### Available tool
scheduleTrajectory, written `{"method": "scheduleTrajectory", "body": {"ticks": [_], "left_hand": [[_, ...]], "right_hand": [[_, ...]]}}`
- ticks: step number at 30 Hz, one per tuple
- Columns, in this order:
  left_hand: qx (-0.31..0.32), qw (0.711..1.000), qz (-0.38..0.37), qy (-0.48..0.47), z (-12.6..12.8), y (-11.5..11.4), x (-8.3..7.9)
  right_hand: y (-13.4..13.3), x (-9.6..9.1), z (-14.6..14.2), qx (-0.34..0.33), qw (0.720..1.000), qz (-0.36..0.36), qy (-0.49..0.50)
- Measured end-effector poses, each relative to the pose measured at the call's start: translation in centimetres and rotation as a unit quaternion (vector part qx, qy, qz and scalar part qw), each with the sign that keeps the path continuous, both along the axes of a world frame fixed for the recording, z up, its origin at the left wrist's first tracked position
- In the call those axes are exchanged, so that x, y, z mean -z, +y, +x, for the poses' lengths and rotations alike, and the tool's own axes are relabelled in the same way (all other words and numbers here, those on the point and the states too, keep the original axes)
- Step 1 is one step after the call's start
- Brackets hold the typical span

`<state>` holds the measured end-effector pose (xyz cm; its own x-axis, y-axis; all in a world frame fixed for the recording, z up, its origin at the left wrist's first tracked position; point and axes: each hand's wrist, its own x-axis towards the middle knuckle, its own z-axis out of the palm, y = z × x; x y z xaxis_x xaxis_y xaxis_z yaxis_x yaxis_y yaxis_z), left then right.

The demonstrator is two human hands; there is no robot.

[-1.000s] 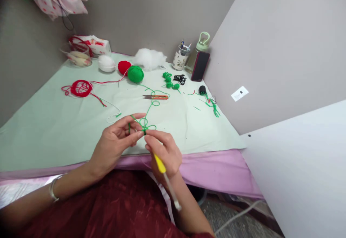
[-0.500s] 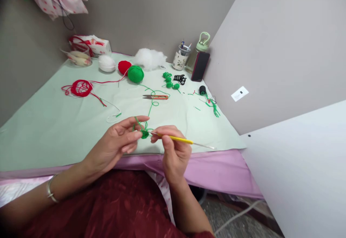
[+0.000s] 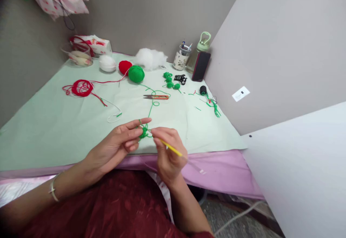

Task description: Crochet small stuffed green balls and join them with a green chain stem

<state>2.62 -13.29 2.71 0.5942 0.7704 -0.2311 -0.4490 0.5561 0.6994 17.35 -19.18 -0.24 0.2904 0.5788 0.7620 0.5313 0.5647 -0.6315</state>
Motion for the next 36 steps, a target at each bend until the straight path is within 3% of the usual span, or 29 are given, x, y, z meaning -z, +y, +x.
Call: {"method": "scheduleTrajectory", "body": {"ticks": [3,6,10,14,16,18,21,24,28,36], "left_hand": [[-0.025,0.999,0.024,-0.001,-0.2,0.2,0.0],[-0.047,0.996,0.072,0.019,-0.1,-0.1,0.1],[-0.075,0.989,0.117,0.052,0.3,-0.9,0.3],[0.005,1.0,0.024,0.012,0.3,-0.8,0.2],[0.034,0.999,-0.017,-0.008,0.1,-0.3,0.2],[0.022,0.999,-0.021,-0.011,-0.1,0.2,0.2],[0.0,1.0,0.023,0.009,-0.1,0.2,0.3],[-0.003,0.997,0.075,0.029,0.1,-0.4,0.6],[-0.009,0.997,0.079,0.015,0.3,-0.8,0.8],[-0.012,0.996,0.075,0.042,0.1,-0.2,0.8]], "right_hand": [[0.1,-0.9,0.3,-0.062,0.986,-0.037,0.15],[0.4,-1.1,0.0,-0.088,0.978,-0.054,0.18],[0.6,0.2,-0.6,-0.026,0.999,-0.011,0.027],[0.5,1.1,-0.5,0.06,0.986,0.073,-0.14],[0.5,0.7,-0.1,0.045,0.994,0.044,-0.089],[0.5,0.0,0.3,0.003,0.999,-0.009,0.039],[0.6,-0.8,0.3,-0.081,0.975,-0.057,0.198],[0.8,-0.6,-0.3,-0.124,0.971,-0.075,0.19],[0.8,-0.1,-0.7,-0.089,0.978,-0.073,0.172],[1.0,0.0,0.0,-0.172,0.929,-0.117,0.307]]}}
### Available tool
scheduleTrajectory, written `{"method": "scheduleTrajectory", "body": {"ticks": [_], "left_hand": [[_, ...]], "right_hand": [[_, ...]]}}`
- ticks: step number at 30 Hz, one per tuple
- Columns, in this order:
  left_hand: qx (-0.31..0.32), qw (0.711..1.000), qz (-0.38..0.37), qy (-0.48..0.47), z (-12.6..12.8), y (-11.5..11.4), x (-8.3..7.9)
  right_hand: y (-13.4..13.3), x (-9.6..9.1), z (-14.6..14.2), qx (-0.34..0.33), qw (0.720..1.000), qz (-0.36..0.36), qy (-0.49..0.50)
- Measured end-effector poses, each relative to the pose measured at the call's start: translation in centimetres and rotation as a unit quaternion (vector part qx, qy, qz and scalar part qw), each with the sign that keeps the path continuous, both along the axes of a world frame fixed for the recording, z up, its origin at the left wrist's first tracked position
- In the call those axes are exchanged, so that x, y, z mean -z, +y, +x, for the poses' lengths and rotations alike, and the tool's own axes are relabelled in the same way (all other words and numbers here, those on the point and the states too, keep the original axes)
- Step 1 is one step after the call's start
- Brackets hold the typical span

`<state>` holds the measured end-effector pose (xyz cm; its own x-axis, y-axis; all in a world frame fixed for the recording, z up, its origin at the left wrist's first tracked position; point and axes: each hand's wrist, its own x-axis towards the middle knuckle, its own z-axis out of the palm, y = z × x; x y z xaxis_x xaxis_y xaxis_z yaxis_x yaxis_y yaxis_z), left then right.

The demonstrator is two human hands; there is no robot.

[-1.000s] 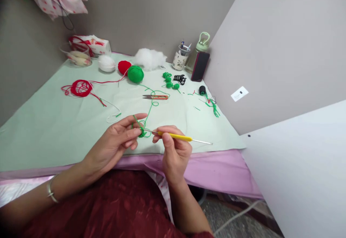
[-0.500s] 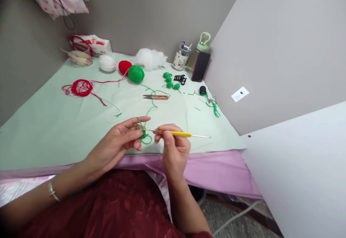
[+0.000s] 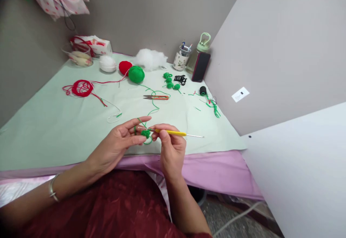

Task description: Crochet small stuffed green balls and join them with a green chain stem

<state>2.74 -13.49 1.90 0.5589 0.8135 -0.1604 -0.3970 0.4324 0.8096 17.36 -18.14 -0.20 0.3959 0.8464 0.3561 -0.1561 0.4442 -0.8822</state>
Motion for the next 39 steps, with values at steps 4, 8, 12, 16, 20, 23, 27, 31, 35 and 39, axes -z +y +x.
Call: {"method": "scheduleTrajectory", "body": {"ticks": [4,8,12,16,20,23,27,31,35,39], "left_hand": [[0.018,1.0,-0.014,-0.01,-0.3,0.0,-0.5],[0.013,0.999,-0.034,-0.026,-0.4,0.1,-0.9],[-0.01,1.0,-0.009,-0.01,-0.5,0.2,-0.8],[-0.017,1.0,0.011,0.003,-0.5,0.1,-0.7],[-0.021,1.0,0.017,0.008,-0.4,0.1,-0.8],[-0.029,0.999,0.034,0.013,-0.4,0.2,-0.8],[-0.047,0.995,0.078,0.036,-0.5,0.2,-0.6],[-0.065,0.987,0.125,0.073,-0.7,0.0,-0.7],[-0.073,0.982,0.141,0.1,-0.8,-0.1,-1.0],[-0.061,0.984,0.141,0.091,-0.9,0.0,-1.0]], "right_hand": [[-0.1,-0.1,-0.2,0.003,1.0,0.012,-0.016],[-0.4,-0.3,-0.4,0.043,0.995,0.039,-0.083],[-0.4,-0.4,-0.4,0.045,0.995,0.038,-0.081],[-0.3,-0.5,-0.3,0.019,0.998,0.045,-0.027],[-0.6,-0.7,-0.2,0.01,0.998,0.047,-0.026],[-0.9,-0.8,-0.2,0.033,0.996,0.052,-0.065],[-1.2,-1.0,-0.4,0.08,0.986,0.065,-0.134],[-1.4,-1.1,-0.6,0.115,0.968,0.075,-0.21],[-1.5,-1.0,-0.6,0.121,0.957,0.099,-0.246],[-1.5,-0.9,-0.5,0.105,0.961,0.121,-0.223]]}}
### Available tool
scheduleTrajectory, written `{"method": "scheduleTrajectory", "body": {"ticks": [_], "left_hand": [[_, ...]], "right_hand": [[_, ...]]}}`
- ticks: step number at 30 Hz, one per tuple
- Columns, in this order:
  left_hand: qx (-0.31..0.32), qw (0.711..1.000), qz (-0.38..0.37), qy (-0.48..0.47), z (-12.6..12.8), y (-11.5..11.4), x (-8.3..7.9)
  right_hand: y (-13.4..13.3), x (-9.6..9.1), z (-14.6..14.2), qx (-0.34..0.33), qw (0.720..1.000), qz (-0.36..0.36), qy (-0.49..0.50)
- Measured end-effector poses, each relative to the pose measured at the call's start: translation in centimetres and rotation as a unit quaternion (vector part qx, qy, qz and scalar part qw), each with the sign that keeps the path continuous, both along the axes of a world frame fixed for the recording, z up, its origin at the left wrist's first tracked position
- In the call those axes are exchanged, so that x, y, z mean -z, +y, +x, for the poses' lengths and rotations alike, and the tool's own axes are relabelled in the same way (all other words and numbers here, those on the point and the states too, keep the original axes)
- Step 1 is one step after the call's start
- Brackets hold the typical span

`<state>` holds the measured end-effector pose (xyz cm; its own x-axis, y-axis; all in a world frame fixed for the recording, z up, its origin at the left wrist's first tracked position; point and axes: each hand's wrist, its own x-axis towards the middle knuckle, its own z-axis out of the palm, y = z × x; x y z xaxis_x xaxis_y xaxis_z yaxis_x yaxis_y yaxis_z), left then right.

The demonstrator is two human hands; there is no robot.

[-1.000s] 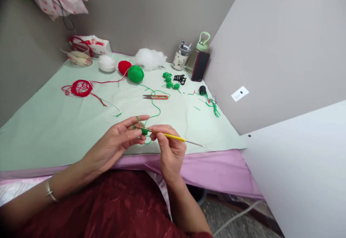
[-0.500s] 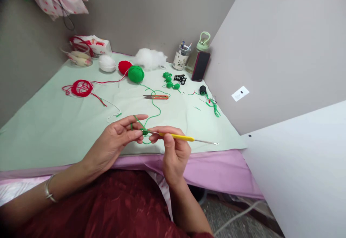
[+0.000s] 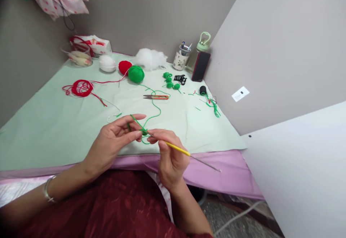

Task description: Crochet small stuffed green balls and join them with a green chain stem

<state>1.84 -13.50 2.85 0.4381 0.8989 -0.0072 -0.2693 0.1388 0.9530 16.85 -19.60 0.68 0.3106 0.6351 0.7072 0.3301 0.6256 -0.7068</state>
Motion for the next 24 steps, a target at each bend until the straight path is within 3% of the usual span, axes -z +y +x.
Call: {"method": "scheduleTrajectory", "body": {"ticks": [4,12,18,24], "left_hand": [[0.003,1.0,-0.002,-0.003,0.0,0.1,0.1],[-0.025,0.999,0.015,0.02,0.1,-0.1,-0.4],[-0.059,0.994,0.064,0.06,0.2,-0.3,-0.1],[-0.022,1.0,0.007,0.019,0.2,-0.1,0.1]], "right_hand": [[0.0,0.0,0.1,-0.01,1.0,-0.008,0.012],[-0.4,-0.2,0.1,0.003,0.998,-0.012,-0.061],[-0.4,1.1,-0.2,0.032,0.991,0.027,-0.124],[-0.1,2.3,-0.1,0.044,0.988,0.037,-0.143]]}}
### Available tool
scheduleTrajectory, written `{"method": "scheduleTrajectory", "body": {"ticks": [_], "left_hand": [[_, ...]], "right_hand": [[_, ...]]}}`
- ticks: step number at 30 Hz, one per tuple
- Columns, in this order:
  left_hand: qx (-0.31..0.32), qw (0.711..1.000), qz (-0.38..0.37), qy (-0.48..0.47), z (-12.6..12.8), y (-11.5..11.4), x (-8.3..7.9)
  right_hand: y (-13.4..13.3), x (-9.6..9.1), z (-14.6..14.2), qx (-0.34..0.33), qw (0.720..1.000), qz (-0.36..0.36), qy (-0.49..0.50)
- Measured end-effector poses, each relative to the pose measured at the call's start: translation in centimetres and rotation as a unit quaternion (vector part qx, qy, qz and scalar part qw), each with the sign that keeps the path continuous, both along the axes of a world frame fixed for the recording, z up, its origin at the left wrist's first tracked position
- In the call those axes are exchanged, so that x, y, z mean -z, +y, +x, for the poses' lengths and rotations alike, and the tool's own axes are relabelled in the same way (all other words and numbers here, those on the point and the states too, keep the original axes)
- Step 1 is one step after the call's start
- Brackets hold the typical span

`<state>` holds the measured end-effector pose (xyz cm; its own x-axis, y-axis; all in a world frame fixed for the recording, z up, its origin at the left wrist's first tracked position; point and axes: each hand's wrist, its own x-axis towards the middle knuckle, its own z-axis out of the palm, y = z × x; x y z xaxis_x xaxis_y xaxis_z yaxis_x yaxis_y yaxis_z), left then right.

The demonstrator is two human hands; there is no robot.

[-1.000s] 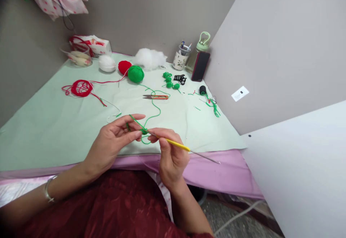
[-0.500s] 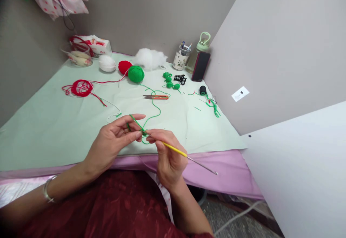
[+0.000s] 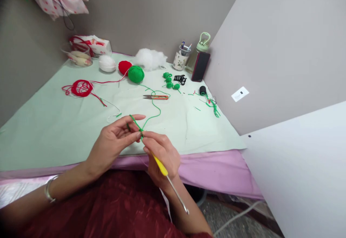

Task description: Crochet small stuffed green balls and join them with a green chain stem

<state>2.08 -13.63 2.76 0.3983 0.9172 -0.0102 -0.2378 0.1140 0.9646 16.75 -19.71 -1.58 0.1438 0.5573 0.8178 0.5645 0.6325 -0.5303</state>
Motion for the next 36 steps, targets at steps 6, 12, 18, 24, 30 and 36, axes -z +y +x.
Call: {"method": "scheduleTrajectory", "body": {"ticks": [6,12,18,24,30,36], "left_hand": [[0.045,0.995,-0.07,-0.058,0.2,0.0,0.0],[0.041,0.992,-0.09,-0.079,0.2,-0.1,0.1],[0.028,0.995,-0.06,-0.07,0.2,-0.2,0.3],[0.096,0.971,-0.186,-0.113,0.2,0.0,-0.1],[0.077,0.974,-0.168,-0.133,0.0,0.3,-0.2],[0.045,0.988,-0.104,-0.104,0.2,0.0,0.0]], "right_hand": [[0.3,-0.5,-0.4,0.029,0.998,0.046,0.041],[0.4,-1.8,-0.6,-0.009,0.993,0.002,0.116],[0.1,-0.9,-0.2,0.002,0.998,-0.01,0.054],[0.3,0.4,-0.2,0.103,0.989,0.054,-0.092],[0.8,-1.7,0.2,-0.036,0.973,-0.066,0.218],[1.4,-1.7,0.1,-0.103,0.935,-0.104,0.323]]}}
